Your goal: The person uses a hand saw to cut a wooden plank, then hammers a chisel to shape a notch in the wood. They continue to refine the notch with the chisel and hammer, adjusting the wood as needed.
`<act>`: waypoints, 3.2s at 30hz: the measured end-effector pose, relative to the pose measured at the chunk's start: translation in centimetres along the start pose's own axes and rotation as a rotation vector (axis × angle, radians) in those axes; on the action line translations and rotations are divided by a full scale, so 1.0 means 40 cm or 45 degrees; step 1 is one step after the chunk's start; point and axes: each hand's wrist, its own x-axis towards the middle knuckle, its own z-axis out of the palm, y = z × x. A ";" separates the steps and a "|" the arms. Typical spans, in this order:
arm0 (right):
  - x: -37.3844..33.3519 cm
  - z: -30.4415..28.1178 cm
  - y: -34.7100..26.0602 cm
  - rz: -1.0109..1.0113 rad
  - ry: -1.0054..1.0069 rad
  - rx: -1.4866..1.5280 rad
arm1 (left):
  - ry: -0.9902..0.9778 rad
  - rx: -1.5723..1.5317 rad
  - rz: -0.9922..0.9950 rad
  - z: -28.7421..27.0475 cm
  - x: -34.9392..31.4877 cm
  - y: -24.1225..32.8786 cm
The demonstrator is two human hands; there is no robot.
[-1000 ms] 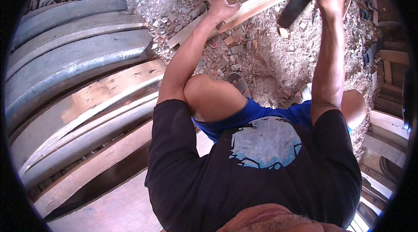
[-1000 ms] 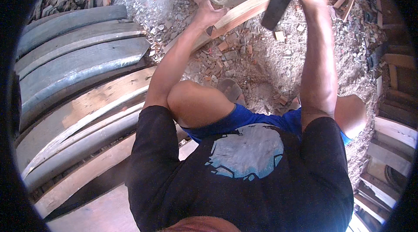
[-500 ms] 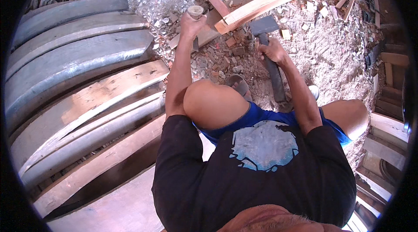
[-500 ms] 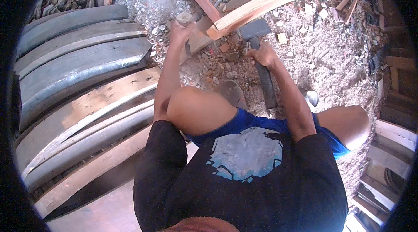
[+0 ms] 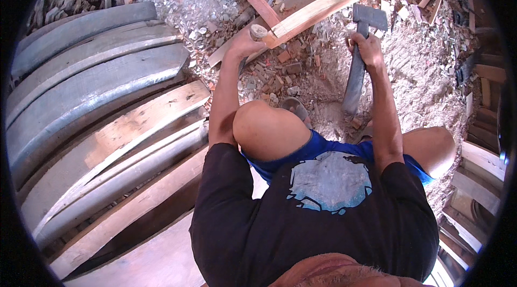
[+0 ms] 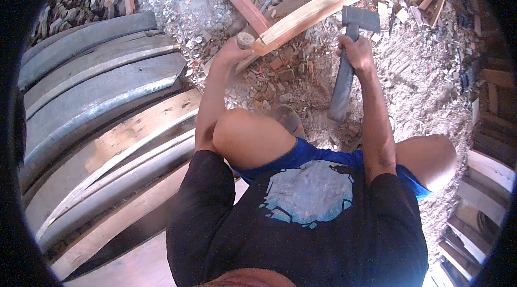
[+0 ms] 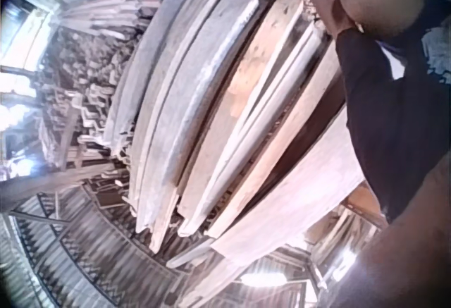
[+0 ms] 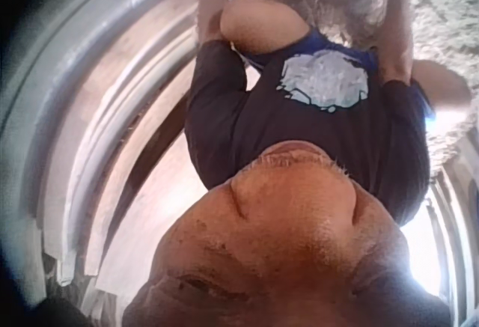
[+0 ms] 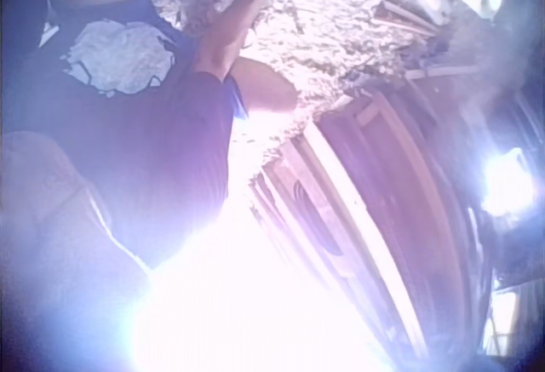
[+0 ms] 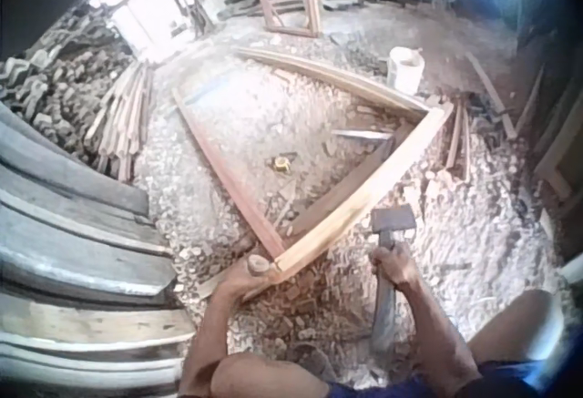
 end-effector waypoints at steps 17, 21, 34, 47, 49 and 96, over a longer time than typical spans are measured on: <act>0.374 -0.065 -0.131 -0.365 -0.310 -0.922 | 1.001 -0.166 0.042 -0.204 -0.329 0.602; 0.411 -0.054 -0.072 -0.480 -0.262 -0.921 | 1.079 -0.128 0.151 -0.227 -0.377 0.706; 0.403 -0.092 -0.059 -0.109 -0.467 -0.737 | 0.462 0.647 0.038 -0.143 0.075 0.653; 0.381 -0.107 -0.130 0.067 -0.551 -0.476 | -0.416 1.304 0.204 0.063 0.429 0.261; 0.386 -0.109 -0.122 0.065 -0.564 -0.463 | -0.459 1.275 0.227 0.059 0.435 0.260; 0.418 -0.062 -0.386 -0.323 -0.251 0.020 | 0.011 -0.437 0.114 0.038 0.410 0.421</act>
